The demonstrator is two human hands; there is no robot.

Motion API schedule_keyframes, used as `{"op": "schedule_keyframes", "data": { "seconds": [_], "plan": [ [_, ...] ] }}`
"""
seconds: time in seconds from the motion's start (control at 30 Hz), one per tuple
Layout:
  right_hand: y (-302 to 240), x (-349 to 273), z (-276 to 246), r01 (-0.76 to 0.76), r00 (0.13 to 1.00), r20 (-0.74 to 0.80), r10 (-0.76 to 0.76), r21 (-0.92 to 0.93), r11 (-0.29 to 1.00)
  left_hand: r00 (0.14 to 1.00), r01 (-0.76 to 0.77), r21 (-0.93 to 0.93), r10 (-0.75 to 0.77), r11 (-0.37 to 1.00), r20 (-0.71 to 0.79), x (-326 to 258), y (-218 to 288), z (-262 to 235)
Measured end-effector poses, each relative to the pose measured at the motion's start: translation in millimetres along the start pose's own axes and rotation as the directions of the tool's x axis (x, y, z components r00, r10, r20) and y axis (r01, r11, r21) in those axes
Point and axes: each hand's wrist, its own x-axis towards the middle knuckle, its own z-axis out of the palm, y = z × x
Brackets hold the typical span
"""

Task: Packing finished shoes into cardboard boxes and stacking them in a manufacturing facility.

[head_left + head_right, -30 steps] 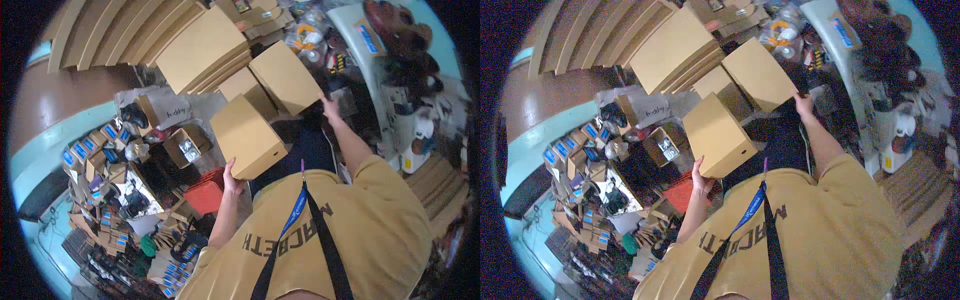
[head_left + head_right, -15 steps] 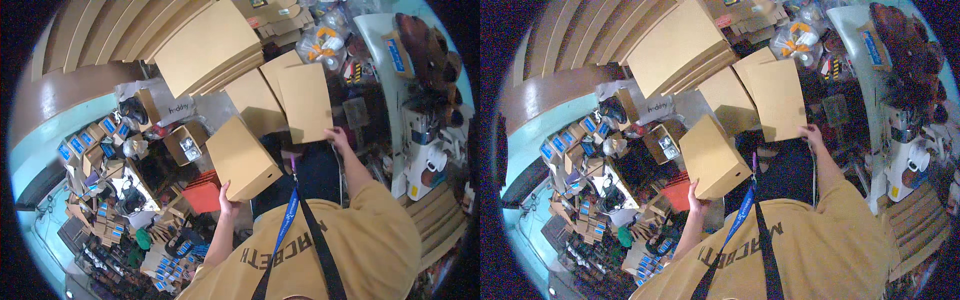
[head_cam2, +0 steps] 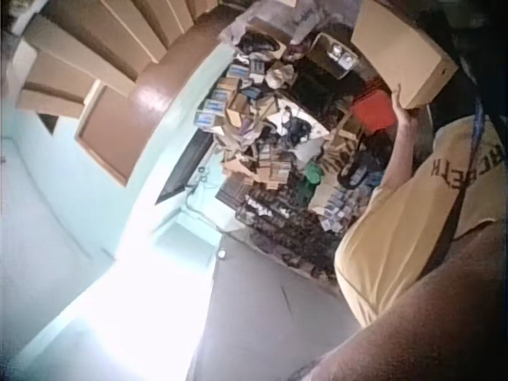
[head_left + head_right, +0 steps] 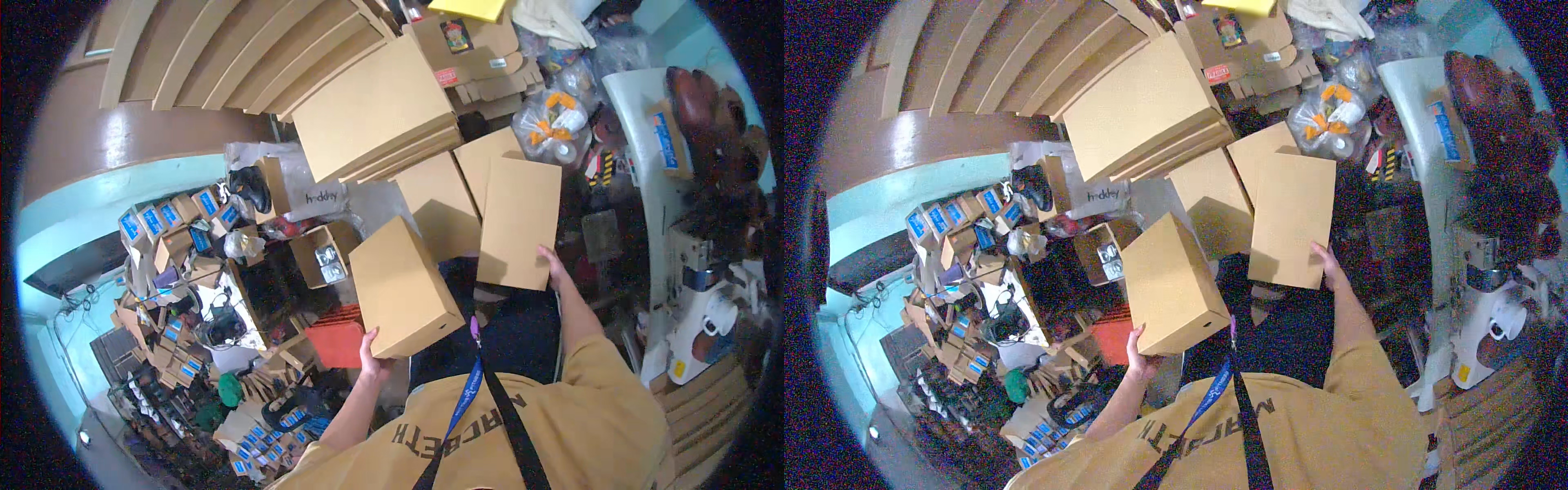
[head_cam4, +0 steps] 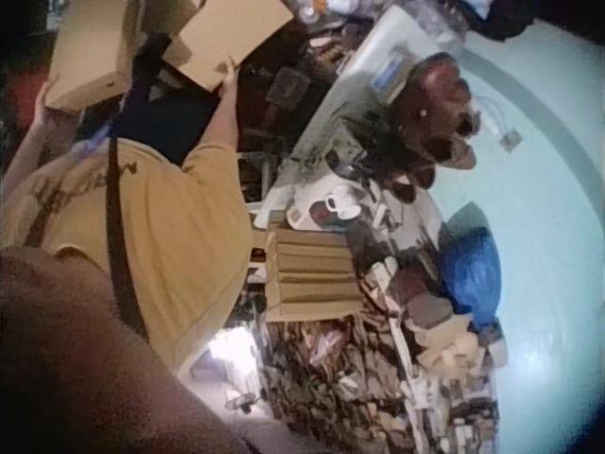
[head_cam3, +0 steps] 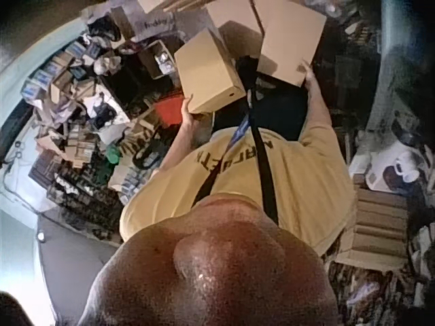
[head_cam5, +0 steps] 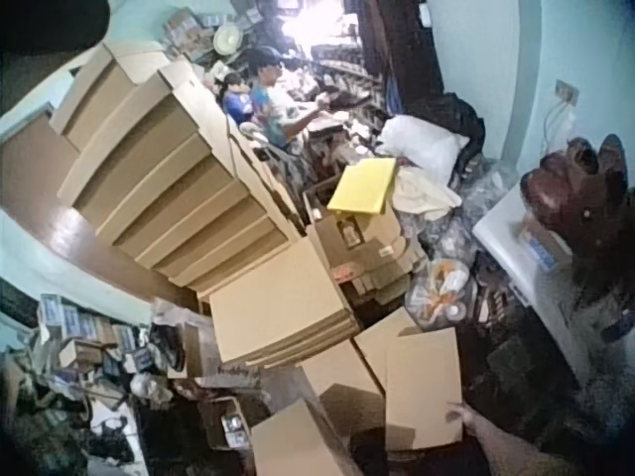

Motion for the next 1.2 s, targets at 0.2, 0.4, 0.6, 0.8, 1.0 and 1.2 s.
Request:
{"op": "schedule_keyframes", "data": {
  "seconds": [0.2, 0.4, 0.6, 0.8, 1.0, 1.2],
  "plan": [
    [-43.8, -95.4, -3.3, 0.262, 0.959, -0.090, -0.267, -0.068, 0.963, 0.979, -0.041, -0.159, 0.071, 0.986, 0.191, 24.9, -16.6, -6.7],
    [-175.2, -185.5, -25.1, 0.571, 0.792, 0.073, -0.606, 0.261, 0.778, 0.957, -0.056, -0.130, 0.090, 0.990, 0.276, 32.8, -22.2, 13.4],
    [-443.2, -260.4, 74.7, 0.848, 0.194, 0.295, -0.936, 0.429, 0.311, 0.942, -0.038, -0.263, 0.123, 0.964, 0.313, 18.7, -20.3, 19.1],
    [-540.1, -415.8, 318.4, 0.727, 0.143, 0.399, -0.906, 0.578, 0.369, 0.932, -0.069, -0.312, 0.173, 0.947, 0.318, 16.5, -15.1, 25.0],
    [-644.8, -421.9, 459.4, 0.855, 0.253, 0.593, -0.764, 0.232, 0.464, 0.927, -0.053, -0.354, 0.177, 0.934, 0.329, 58.9, -29.3, 14.0],
    [-704.8, -388.5, 517.9, 0.844, 0.482, 0.453, -0.750, -0.010, 0.536, 0.919, -0.044, -0.394, 0.192, 0.918, 0.345, 79.9, -33.4, 12.5]
  ]
}}
